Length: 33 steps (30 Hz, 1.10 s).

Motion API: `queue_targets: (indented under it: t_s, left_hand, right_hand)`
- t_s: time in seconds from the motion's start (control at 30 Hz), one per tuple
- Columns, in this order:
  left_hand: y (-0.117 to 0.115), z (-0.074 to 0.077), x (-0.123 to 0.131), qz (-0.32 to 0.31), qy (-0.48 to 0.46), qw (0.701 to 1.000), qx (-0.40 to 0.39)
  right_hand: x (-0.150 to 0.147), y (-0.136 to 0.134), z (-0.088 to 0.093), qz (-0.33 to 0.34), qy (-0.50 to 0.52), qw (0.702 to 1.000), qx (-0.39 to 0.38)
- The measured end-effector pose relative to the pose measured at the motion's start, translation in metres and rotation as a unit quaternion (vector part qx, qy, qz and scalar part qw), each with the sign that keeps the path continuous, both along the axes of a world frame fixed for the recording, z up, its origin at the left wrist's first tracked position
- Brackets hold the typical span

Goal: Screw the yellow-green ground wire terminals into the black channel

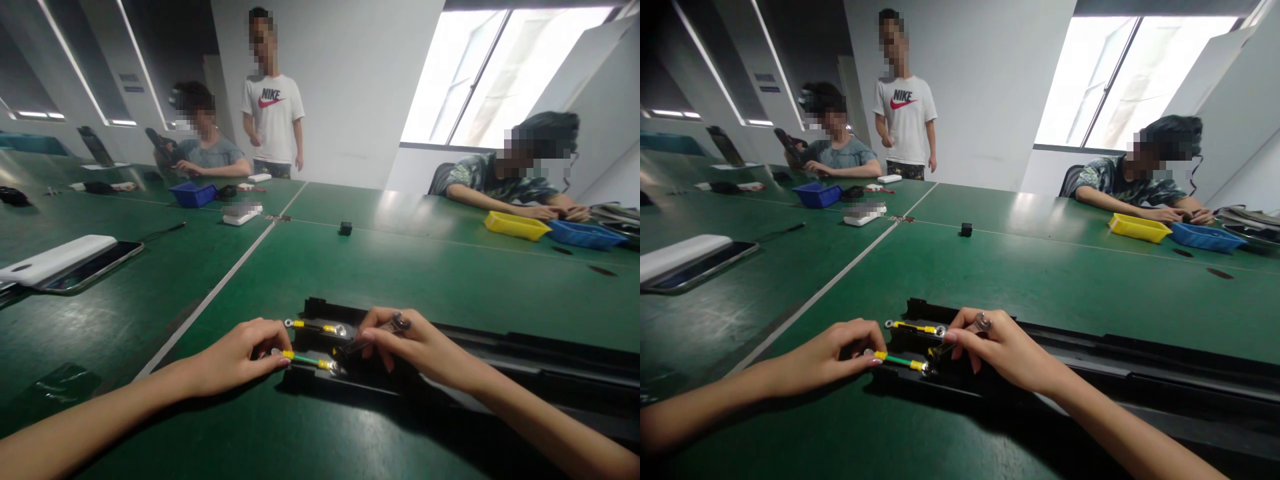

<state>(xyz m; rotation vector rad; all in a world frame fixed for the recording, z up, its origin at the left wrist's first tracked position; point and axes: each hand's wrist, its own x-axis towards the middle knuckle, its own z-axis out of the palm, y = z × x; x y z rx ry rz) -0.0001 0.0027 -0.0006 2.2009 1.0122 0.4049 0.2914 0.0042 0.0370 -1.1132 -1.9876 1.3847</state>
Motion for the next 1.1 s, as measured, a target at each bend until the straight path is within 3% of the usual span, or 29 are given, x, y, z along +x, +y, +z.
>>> queue_targets:
  t_s: [1.1]
  left_hand:
    - [-0.0003,0.0008,0.0008,0.005,0.007,1.000,-0.004]
  right_hand:
    - [-0.0021,-0.0086,-0.0002,-0.008,-0.020,1.000,0.017]
